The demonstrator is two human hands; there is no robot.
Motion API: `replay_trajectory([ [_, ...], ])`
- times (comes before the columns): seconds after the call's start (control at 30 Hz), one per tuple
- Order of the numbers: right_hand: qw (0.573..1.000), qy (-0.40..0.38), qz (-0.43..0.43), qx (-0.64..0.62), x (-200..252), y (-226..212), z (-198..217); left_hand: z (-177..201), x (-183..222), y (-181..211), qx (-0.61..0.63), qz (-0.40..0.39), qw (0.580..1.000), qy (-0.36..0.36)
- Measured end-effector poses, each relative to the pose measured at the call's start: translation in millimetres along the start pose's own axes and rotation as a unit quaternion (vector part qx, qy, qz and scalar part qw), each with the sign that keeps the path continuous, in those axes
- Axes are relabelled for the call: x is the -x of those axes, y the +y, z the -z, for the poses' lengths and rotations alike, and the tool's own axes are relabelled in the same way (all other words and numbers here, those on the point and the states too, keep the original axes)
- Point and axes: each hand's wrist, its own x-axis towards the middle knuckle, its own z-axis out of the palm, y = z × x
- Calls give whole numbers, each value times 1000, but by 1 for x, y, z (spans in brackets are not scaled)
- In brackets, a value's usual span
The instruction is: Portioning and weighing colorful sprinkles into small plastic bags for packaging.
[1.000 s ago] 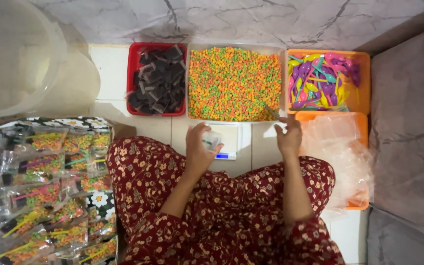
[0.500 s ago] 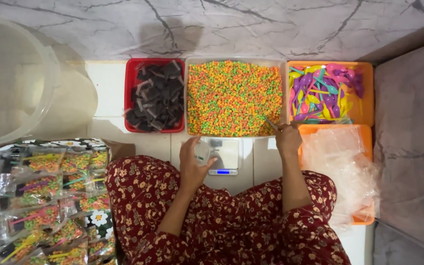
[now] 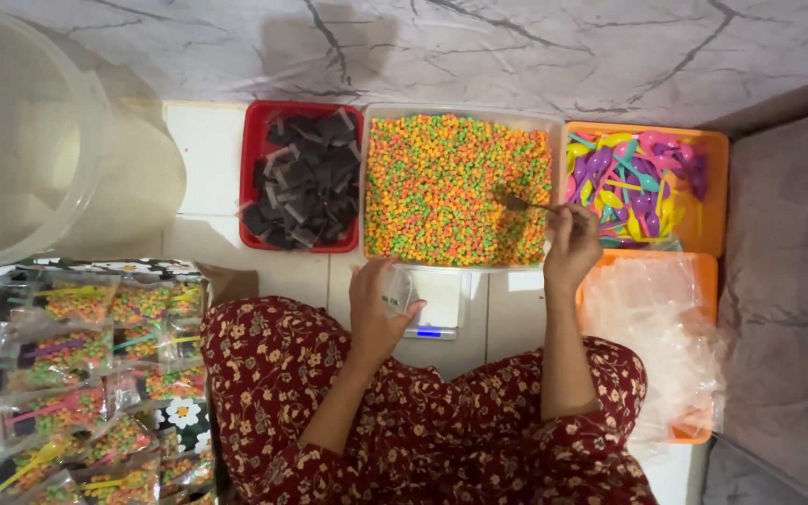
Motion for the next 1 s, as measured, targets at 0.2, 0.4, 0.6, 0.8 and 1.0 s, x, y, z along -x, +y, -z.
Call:
replay_trajectory([
  [0.2,997,-27,-54,50,19,10,-11,-10,-13,-7,-25,20,999,10],
  [0.4,989,-16,-146,21,50,30,-52,-30,-24,-6,-51,24,998,8],
  [0.6,909,51,-349,-220,40,84,-56,-38,-53,13,-70,-16,997,9],
  [0.8,920,36,-307,-242,-19,19,-25,-45,-98,29,-80,-17,997,3],
  [1.0,949,-51,-236,-201,-53,-47,-1,-67,-115,23,-52,-1,998,-16],
])
